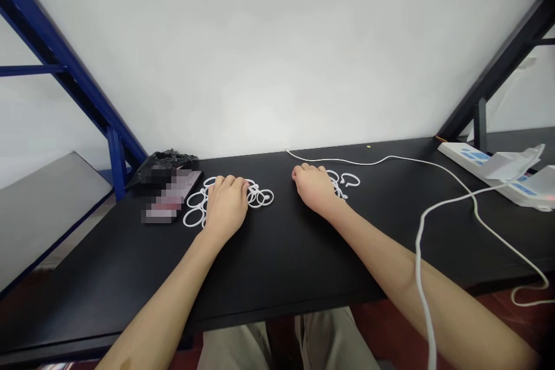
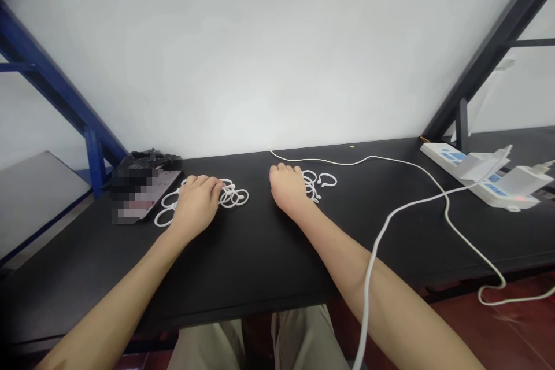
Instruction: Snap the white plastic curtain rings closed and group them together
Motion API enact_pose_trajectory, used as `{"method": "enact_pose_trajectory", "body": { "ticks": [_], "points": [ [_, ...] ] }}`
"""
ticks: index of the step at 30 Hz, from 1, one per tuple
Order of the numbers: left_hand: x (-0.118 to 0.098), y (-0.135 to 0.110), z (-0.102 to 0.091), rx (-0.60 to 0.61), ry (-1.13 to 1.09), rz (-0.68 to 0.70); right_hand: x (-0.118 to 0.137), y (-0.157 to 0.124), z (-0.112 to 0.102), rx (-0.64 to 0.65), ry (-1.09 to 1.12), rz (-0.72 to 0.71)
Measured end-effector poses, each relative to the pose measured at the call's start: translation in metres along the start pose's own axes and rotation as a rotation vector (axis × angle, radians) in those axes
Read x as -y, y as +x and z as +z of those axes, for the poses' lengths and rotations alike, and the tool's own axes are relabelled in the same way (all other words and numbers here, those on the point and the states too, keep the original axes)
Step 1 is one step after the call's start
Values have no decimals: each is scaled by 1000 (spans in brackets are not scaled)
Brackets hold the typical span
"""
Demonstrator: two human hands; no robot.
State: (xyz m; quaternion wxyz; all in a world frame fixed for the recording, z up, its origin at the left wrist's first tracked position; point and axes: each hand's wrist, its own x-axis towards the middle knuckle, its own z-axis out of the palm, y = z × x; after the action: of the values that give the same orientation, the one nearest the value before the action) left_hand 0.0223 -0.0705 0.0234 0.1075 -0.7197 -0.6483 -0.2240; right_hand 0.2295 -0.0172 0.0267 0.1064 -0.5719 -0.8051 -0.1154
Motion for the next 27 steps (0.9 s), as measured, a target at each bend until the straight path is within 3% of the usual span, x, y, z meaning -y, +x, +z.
{"method": "enact_pose_trajectory", "body": {
  "ticks": [7, 11, 14, 18, 22, 27],
  "points": [
    [0, 1, -1, -115, -56, -6, 11, -1, -18, -264, 288, -63],
    [-4, 2, -5, -188, -278, 191, 21, -7, -26, -304, 513, -249],
    [-9, 0, -10, -123, -443, 285, 25, -12, -27, -301, 586, -368],
    [-15, -4, -18, -24, -577, 170, 26, -16, -31, -249, 666, -389],
    [-17, -4, -24, 46, -673, 37, 29, -18, -35, -111, 739, -274],
    [-13, -1, -22, 72, -997, -116, 34, -20, -31, -77, 935, -178]
  ]
}}
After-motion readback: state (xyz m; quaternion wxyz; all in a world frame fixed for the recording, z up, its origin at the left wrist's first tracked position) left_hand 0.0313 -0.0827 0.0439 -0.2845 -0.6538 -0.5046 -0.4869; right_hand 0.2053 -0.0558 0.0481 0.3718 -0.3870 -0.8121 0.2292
